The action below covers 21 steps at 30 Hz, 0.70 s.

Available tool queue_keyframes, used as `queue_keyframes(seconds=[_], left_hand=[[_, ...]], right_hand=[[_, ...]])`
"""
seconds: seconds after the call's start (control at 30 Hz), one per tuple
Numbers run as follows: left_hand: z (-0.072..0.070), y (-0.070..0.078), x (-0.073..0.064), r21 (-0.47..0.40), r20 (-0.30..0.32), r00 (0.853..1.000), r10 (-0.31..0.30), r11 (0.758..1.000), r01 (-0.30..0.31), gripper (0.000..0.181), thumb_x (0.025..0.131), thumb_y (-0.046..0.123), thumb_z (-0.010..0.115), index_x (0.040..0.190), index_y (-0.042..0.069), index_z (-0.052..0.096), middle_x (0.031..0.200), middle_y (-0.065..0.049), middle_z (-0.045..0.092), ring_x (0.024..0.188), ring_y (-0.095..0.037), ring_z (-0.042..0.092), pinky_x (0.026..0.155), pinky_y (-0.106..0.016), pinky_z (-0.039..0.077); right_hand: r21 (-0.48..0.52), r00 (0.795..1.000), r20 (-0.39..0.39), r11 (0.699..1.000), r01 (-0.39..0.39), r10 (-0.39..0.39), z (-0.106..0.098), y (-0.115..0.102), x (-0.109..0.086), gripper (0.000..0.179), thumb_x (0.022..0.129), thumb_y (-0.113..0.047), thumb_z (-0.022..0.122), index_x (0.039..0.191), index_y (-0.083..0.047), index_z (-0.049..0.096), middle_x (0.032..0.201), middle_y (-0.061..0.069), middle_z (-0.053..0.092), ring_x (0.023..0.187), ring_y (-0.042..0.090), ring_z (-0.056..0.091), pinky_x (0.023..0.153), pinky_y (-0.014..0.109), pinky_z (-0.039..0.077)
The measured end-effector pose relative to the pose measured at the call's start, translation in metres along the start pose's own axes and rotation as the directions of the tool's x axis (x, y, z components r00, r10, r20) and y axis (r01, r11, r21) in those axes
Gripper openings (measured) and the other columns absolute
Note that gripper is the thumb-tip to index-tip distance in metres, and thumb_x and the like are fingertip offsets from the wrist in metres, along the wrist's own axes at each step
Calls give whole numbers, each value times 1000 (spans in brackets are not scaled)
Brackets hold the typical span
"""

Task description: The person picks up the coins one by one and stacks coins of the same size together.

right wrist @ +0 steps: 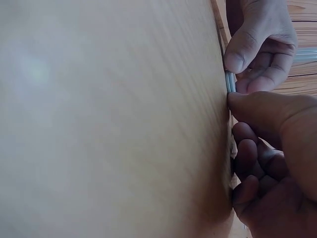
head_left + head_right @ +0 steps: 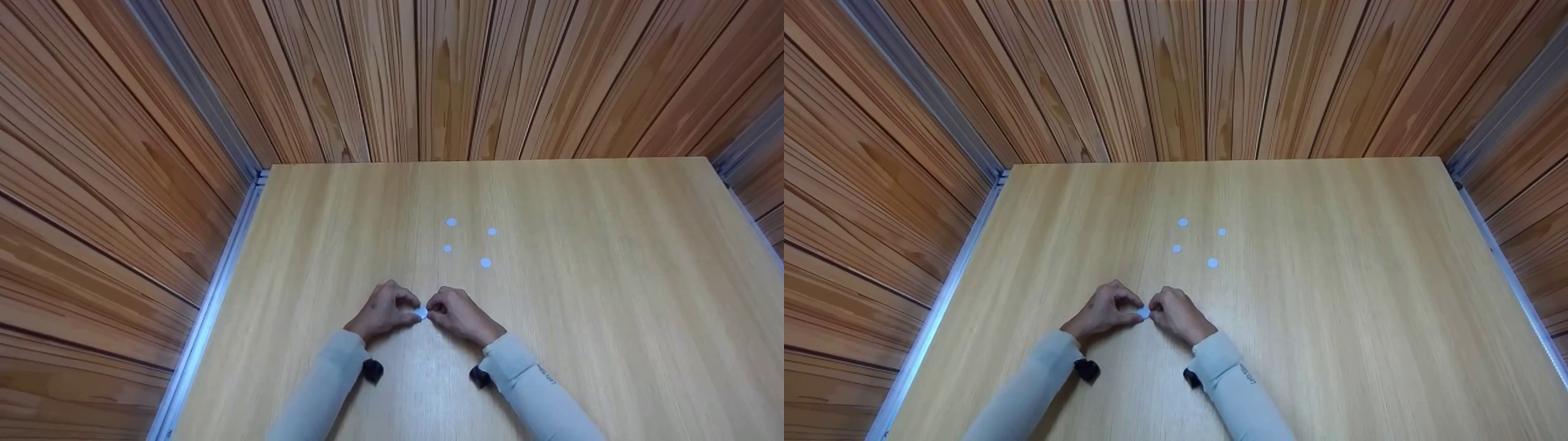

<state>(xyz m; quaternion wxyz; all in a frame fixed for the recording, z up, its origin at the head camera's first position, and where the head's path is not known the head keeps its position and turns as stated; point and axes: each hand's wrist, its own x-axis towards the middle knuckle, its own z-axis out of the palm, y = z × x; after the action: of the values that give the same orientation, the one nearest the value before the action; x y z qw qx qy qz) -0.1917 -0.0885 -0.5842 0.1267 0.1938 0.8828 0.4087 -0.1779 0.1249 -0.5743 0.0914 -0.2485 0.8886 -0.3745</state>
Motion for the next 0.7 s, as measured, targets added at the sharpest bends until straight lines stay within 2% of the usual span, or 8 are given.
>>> queue_keyframes(seconds=[0.2, 0.7], left_hand=[[2, 0, 2, 47, -8, 999, 49, 998, -49, 18, 79, 23, 86, 96, 19, 79, 90, 16, 70, 85, -9, 51, 86, -33, 34], [3, -1, 3, 48, -10, 999, 49, 998, -49, 19, 79, 22, 86, 96, 18, 80, 89, 15, 68, 85, -9, 51, 84, -34, 32]], right_hand=[[4, 1000, 7, 1000, 21, -21, 0, 1, 0, 8, 90, -5, 71, 96, -2, 76, 83, -3, 58, 74, 12, 52, 67, 26, 45], [27, 999, 28, 999, -18, 17, 0, 2, 1, 9, 90, -8, 73, 97, -3, 75, 84, -3, 58, 75, 12, 52, 67, 26, 45]])
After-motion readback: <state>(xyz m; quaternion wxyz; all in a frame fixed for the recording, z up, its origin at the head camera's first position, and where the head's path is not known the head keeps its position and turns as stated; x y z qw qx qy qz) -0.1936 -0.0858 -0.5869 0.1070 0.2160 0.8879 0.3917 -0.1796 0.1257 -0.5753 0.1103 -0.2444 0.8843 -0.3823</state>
